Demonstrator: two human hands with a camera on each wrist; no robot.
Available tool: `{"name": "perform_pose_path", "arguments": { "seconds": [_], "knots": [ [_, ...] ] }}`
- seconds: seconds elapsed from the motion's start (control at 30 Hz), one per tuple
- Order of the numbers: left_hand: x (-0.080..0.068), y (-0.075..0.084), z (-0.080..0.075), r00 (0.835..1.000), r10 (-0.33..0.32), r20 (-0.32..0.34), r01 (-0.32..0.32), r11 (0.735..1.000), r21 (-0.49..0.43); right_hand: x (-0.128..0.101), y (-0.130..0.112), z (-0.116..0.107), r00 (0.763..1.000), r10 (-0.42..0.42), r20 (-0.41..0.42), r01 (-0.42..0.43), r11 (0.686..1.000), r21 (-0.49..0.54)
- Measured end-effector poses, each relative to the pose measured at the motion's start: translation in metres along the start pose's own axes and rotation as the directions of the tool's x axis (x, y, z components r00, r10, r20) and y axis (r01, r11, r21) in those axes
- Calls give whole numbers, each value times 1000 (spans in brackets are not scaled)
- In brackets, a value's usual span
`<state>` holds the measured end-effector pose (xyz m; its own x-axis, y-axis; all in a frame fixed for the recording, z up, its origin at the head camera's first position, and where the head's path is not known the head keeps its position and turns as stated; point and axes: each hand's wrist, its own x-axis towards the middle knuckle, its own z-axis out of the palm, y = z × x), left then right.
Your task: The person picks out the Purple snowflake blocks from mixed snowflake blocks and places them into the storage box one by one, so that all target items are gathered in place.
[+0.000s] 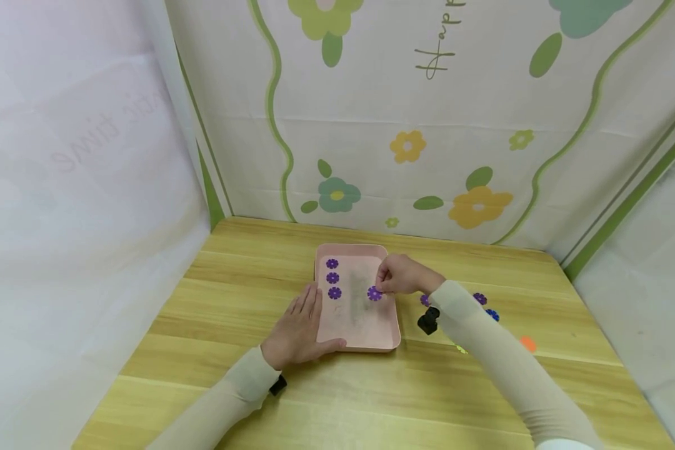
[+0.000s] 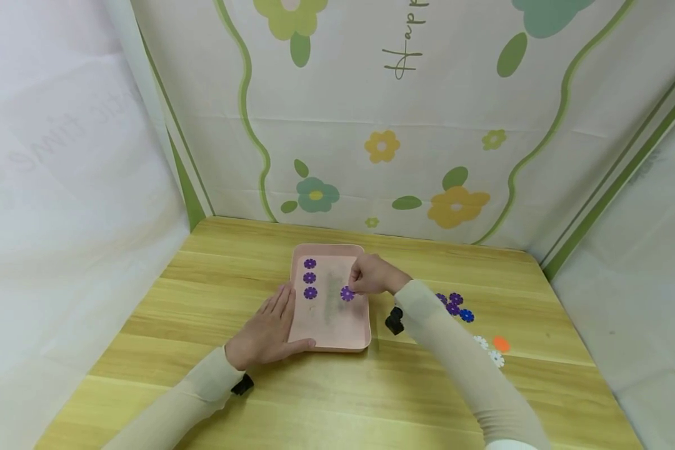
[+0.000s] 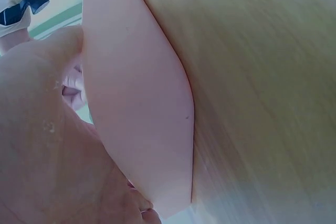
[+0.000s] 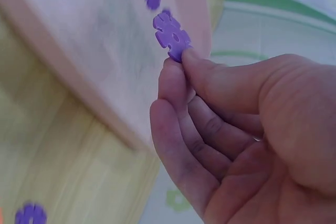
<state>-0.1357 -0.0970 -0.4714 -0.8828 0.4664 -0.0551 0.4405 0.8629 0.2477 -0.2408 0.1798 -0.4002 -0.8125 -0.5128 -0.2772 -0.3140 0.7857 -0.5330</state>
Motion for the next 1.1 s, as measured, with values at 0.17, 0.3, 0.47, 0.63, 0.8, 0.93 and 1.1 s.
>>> {"name": "perform_pose_path", "arguments": {
  "seconds": [0.17,0.3,0.47,0.63,0.8,0.93,1.1],
  "knots": [
    [2,0,0,1000,-8,9,8,1000,-2,11,-16,13,1000,-30,-1,30,999,28],
    [1,0,1,1000,-3,-4,3,1000,-5,19,-25,25,998,-58,-32,59,998,35],
    [0,-1,4,999,27,-35,-27,1000,-10,25,-33,42,998,-2,-62,6,999,52],
    [0,-1,3,998,42,-47,-43,999,-18,29,-36,56,996,45,-80,-35,992,121],
    [-1,0,-1,999,28,-28,-29,999,-17,34,-36,68,994,83,-69,-69,980,184],
    [0,0,0,1000,20,-16,-20,1000,-1,37,-36,75,991,120,-67,-103,973,208],
    [1,0,1,1000,21,-7,-21,1000,16,40,-36,80,986,147,-79,-128,968,216]
  ]
}}
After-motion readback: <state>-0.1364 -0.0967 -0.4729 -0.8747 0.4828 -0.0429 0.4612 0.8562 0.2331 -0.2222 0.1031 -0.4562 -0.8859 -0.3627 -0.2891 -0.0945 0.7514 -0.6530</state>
